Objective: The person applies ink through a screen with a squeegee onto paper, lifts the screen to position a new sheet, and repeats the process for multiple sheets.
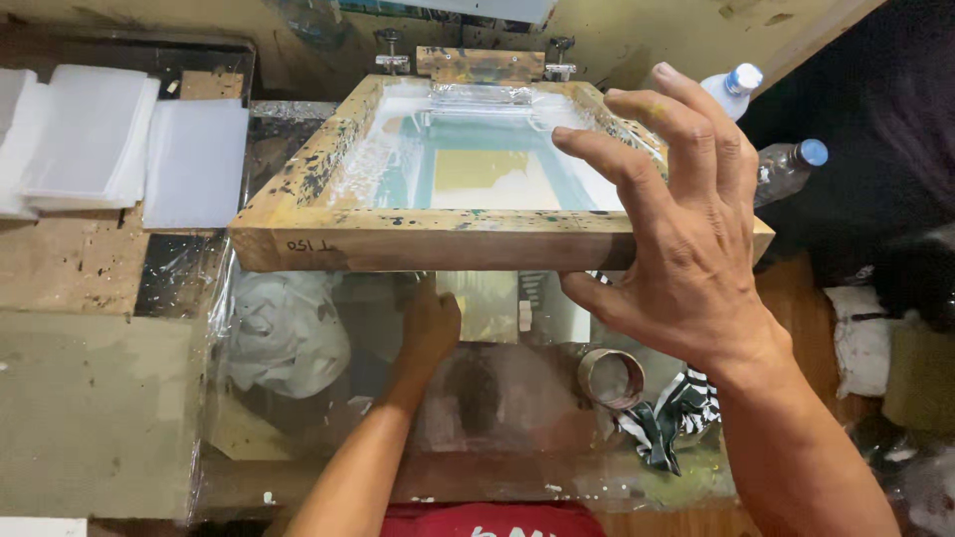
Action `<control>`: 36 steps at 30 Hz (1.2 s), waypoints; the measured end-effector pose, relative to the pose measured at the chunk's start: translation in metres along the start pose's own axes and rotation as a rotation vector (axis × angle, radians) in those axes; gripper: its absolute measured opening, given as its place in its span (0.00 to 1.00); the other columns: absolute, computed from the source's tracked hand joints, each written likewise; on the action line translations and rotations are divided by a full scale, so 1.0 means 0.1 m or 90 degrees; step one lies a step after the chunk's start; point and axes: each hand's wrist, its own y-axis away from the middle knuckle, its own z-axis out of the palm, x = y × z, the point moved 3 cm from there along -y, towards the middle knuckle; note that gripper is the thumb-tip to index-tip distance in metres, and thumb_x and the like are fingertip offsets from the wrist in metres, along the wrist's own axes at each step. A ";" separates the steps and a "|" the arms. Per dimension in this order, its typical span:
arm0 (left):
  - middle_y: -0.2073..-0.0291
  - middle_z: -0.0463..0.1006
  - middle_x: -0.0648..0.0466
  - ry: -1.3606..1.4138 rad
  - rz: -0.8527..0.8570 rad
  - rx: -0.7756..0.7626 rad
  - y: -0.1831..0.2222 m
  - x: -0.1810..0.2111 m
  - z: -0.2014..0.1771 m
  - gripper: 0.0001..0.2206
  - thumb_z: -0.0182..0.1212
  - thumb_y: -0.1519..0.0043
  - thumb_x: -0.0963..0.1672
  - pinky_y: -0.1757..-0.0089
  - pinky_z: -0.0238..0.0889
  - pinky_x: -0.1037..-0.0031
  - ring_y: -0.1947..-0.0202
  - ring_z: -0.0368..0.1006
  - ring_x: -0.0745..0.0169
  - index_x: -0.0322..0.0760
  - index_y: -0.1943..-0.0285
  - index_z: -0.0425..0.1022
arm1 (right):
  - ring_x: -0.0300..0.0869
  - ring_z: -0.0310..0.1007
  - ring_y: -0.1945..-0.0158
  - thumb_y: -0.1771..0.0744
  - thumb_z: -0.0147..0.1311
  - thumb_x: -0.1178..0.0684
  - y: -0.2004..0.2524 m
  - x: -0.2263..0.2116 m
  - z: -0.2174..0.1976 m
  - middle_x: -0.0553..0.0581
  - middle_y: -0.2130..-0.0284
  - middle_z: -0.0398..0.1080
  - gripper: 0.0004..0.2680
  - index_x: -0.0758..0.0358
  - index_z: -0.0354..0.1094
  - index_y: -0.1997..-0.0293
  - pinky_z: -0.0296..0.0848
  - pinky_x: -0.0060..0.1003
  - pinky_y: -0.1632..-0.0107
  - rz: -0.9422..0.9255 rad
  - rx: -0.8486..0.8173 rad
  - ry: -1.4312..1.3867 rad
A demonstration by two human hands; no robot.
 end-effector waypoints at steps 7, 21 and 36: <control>0.49 0.79 0.37 0.031 -0.046 0.040 0.21 0.41 -0.27 0.18 0.55 0.39 0.46 0.48 0.60 0.46 0.47 0.73 0.27 0.33 0.43 0.70 | 0.67 0.53 0.24 0.46 0.67 0.49 0.01 0.01 0.00 0.67 0.34 0.59 0.34 0.54 0.62 0.30 0.53 0.62 0.26 0.003 -0.003 0.001; 0.47 0.72 0.32 -0.118 0.079 0.079 0.46 0.67 -0.39 0.31 0.69 0.43 0.49 0.48 0.61 0.42 0.44 0.65 0.25 0.27 0.36 0.64 | 0.68 0.53 0.24 0.45 0.68 0.51 0.02 0.01 -0.01 0.69 0.34 0.58 0.34 0.56 0.63 0.30 0.53 0.63 0.26 -0.001 -0.002 -0.008; 0.44 0.74 0.38 -0.167 0.267 0.111 0.54 0.66 -0.40 0.34 0.72 0.49 0.46 0.45 0.60 0.48 0.43 0.68 0.32 0.28 0.34 0.65 | 0.68 0.54 0.24 0.44 0.68 0.52 0.02 0.01 0.01 0.69 0.33 0.58 0.32 0.57 0.63 0.30 0.54 0.64 0.26 0.002 0.000 -0.010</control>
